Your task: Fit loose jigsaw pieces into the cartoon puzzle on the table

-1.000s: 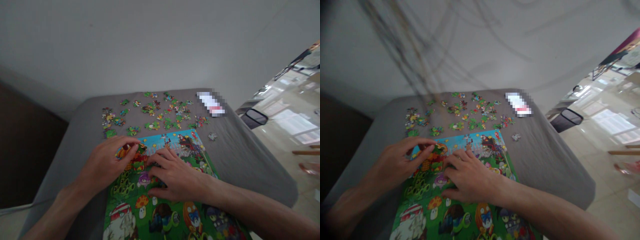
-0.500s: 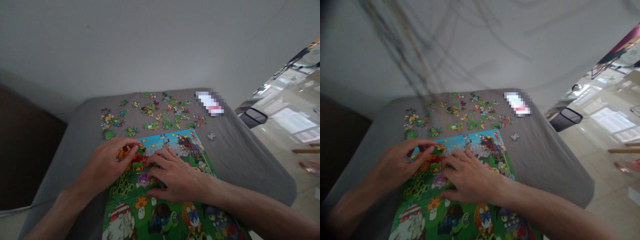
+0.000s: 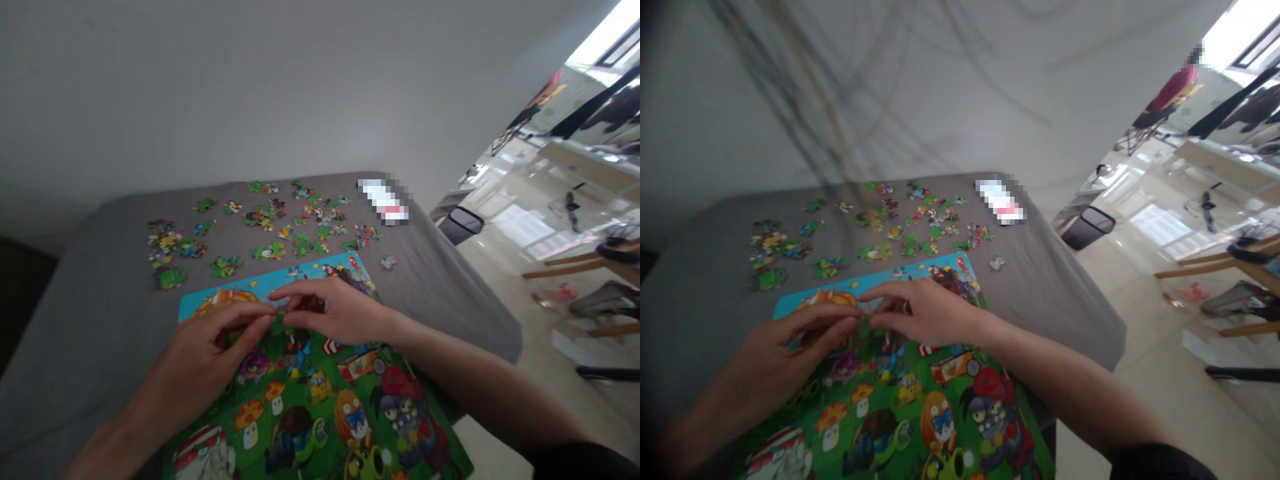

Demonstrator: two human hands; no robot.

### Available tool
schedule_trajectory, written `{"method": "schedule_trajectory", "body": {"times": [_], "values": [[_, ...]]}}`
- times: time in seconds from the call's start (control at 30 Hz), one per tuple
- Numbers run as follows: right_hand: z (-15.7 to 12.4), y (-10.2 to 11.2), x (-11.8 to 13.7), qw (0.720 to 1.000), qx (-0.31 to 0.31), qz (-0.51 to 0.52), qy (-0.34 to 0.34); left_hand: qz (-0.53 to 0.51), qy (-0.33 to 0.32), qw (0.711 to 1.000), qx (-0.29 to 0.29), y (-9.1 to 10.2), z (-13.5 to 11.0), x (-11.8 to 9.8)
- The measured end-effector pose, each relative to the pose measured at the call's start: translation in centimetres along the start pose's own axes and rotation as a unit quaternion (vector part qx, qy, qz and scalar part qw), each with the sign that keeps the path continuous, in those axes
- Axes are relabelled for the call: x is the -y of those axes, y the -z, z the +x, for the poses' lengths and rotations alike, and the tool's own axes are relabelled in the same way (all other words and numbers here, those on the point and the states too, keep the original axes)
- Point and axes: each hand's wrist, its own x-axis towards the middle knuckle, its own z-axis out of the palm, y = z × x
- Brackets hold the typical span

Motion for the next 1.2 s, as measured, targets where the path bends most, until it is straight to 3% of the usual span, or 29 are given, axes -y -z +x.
{"method": "schedule_trajectory", "body": {"times": [0.1, 0.2, 0.33, 0.43, 0.6, 0.93, 1.2], "values": [[-0.2, 2.1, -0.2, 1.0, 0.02, -0.019, 0.007, 0.044, -0.054, 0.997, -0.017, 0.1, 0.1, 0.4], [-0.7, 3.5, -0.1, 0.997, 0.078, -0.025, 0.006, 0.065, -0.101, 0.992, -0.022, 0.3, 0.1, 0.9], [-1.0, 2.9, 0.6, 0.982, 0.171, -0.075, 0.025, 0.08, -0.139, 0.987, -0.01, 0.4, 0.1, 0.8], [-1.1, 1.5, 1.4, 0.974, 0.204, -0.097, 0.027, 0.083, -0.152, 0.985, 0.002, 0.4, 0.0, 0.7], [-1.0, -0.1, 2.2, 0.969, 0.214, -0.122, 0.03, 0.087, -0.161, 0.983, -0.005, 0.5, -0.1, 0.8], [-0.5, -0.4, 1.6, 0.939, 0.275, -0.195, 0.063, 0.096, -0.208, 0.973, -0.006, 0.7, 0.0, 0.9], [-0.6, -0.3, 1.8, 0.945, 0.227, -0.224, 0.069, 0.102, -0.227, 0.968, -0.007, 0.8, 0.0, 1.0]]}}
